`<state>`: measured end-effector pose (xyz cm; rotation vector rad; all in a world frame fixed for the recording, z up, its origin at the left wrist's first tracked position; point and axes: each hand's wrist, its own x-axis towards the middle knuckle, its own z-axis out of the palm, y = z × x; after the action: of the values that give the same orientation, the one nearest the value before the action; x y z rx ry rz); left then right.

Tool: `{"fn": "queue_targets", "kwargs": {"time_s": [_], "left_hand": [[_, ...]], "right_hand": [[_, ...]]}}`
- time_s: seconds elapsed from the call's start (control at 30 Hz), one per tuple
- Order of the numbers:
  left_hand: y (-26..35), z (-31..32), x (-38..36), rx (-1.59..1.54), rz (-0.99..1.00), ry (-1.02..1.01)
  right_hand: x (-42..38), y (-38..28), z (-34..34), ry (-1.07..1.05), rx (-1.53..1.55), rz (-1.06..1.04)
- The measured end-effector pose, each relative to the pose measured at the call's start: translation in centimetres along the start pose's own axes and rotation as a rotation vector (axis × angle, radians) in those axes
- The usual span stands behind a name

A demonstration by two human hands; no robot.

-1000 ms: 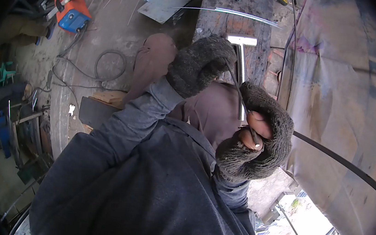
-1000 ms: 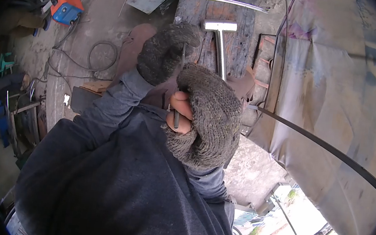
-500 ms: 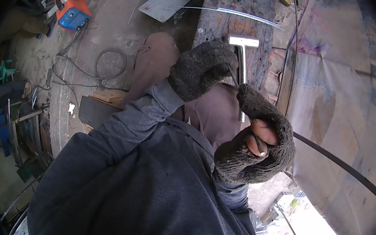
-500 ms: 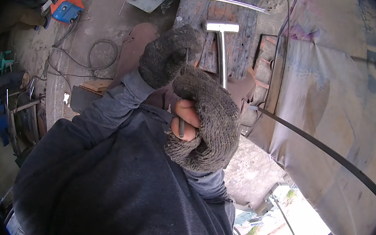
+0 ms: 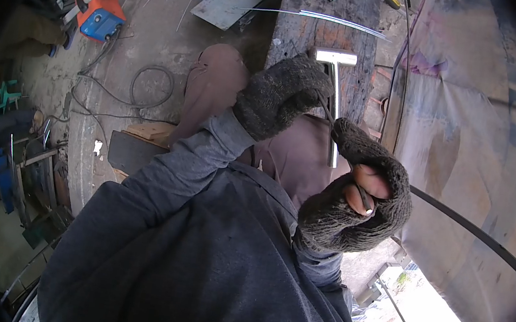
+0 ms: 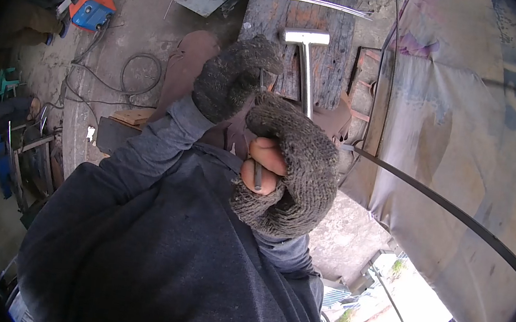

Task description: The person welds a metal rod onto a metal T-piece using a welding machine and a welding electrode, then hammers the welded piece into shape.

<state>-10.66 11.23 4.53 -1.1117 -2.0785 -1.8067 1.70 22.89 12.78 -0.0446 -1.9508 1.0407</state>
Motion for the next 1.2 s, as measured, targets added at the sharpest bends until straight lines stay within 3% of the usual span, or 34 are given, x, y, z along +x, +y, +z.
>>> {"fn": "queue_targets", "kwargs": {"time_s": [0.13,0.33,0.63,0.7,0.8,0.83,0.87,0.93,1.0,1.03,1.1,1.2], "left_hand": [[-0.2,0.1,0.0,0.015,0.025,0.002],[-0.4,0.2,0.1,0.035,0.027,-0.008],[0.5,0.5,-0.6,-0.010,-0.089,-0.002],[0.7,0.7,-0.1,-0.012,-0.103,0.093],[-0.1,-0.4,0.6,0.040,-0.017,-0.003],[0.0,-0.4,0.6,0.042,-0.017,-0.001],[0.2,-0.4,0.4,0.089,-0.112,0.061],[-1.4,0.0,-1.2,0.129,-0.205,0.117],[-5.2,0.1,-4.1,0.647,-0.377,-0.014],[-5.4,-0.2,-4.9,0.645,-0.376,-0.013],[-5.0,-0.5,-6.1,0.366,-0.767,-0.270],[-5.0,-0.4,-6.7,0.496,-0.712,-0.283]], "right_hand": [[-0.3,0.5,0.3,0.135,-0.018,0.003],[1.2,-0.7,-0.1,0.058,-0.294,-0.090],[2.8,-3.1,0.4,-0.128,-0.149,-0.006],[3.1,-3.5,0.3,-0.165,-0.114,0.003],[2.7,-2.8,0.2,-0.139,-0.150,-0.069],[2.6,-2.6,0.1,-0.151,-0.021,0.009],[2.4,-2.5,0.0,-0.165,0.108,0.092],[2.7,-2.6,0.2,-0.179,0.080,0.040],[3.1,-2.9,0.1,-0.188,0.045,-0.016],[3.2,-3.3,-0.1,-0.211,0.010,0.009],[3.1,-3.4,-0.1,-0.236,-0.026,0.032],[2.8,-3.3,0.4,-0.151,-0.022,-0.038]]}}
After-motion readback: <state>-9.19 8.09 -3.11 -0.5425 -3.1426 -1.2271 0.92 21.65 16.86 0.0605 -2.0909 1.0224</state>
